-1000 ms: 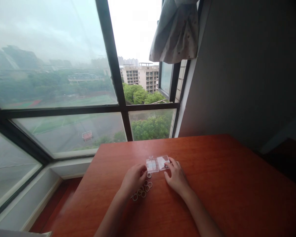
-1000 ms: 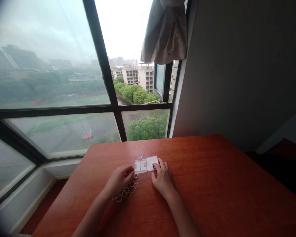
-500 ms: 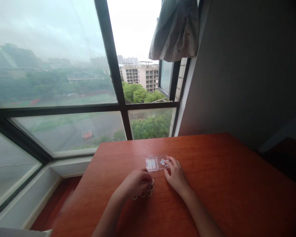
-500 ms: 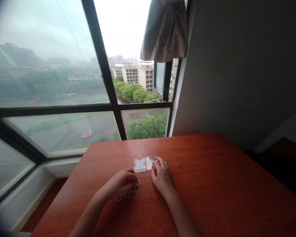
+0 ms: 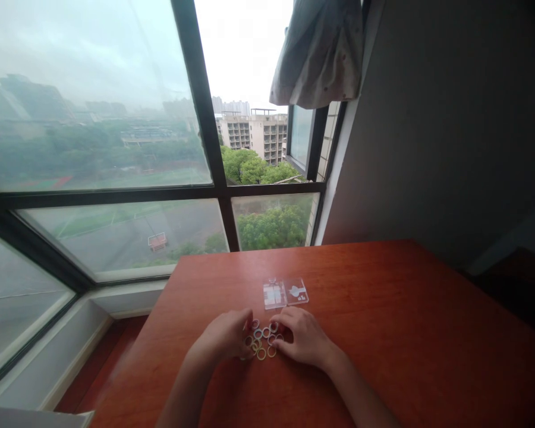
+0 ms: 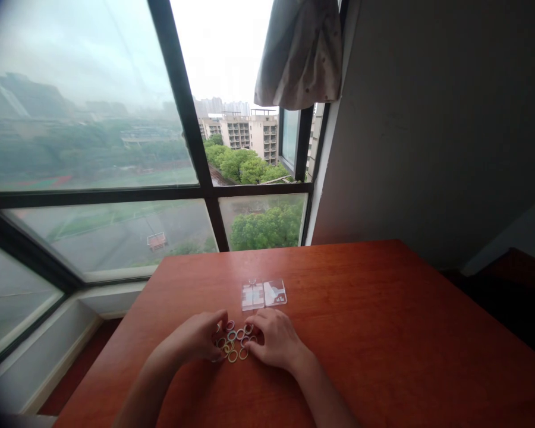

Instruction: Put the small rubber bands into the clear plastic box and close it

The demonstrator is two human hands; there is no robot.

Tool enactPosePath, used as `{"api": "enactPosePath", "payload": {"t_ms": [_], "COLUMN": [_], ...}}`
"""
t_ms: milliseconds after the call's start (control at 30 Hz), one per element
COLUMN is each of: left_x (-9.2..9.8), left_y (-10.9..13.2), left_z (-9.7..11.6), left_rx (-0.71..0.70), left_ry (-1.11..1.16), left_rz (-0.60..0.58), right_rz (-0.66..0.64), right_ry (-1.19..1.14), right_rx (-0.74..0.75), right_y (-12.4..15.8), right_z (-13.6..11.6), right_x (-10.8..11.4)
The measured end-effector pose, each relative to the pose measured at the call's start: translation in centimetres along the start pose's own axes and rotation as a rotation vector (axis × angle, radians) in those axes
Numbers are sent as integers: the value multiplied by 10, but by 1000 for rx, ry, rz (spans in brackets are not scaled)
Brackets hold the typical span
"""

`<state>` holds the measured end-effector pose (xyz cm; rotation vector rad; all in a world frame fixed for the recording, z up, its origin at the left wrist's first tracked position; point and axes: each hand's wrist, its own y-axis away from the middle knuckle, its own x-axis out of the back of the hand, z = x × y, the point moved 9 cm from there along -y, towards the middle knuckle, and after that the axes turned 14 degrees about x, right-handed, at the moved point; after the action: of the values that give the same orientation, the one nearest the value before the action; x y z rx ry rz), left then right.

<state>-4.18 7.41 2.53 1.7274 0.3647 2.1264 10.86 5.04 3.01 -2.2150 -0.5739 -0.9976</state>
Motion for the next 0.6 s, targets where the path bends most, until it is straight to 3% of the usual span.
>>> {"api": "enactPosePath", "payload": {"t_ms": [333, 433, 600], "left_x": [-13, -11, -2], "left_y": [2, 3, 1], "left_z": [38, 49, 47], "left_rx": [-165, -222, -250], "left_ry": [91, 113, 148], "left_rz": [-63, -24, 32], "right_rz": [-10, 10, 35], "right_ry": [-2, 6, -8], "right_rx": [-61, -87, -90], "right_y": [6, 8, 7], "right_z": [15, 21, 25], "right_x": [8, 10, 10]}}
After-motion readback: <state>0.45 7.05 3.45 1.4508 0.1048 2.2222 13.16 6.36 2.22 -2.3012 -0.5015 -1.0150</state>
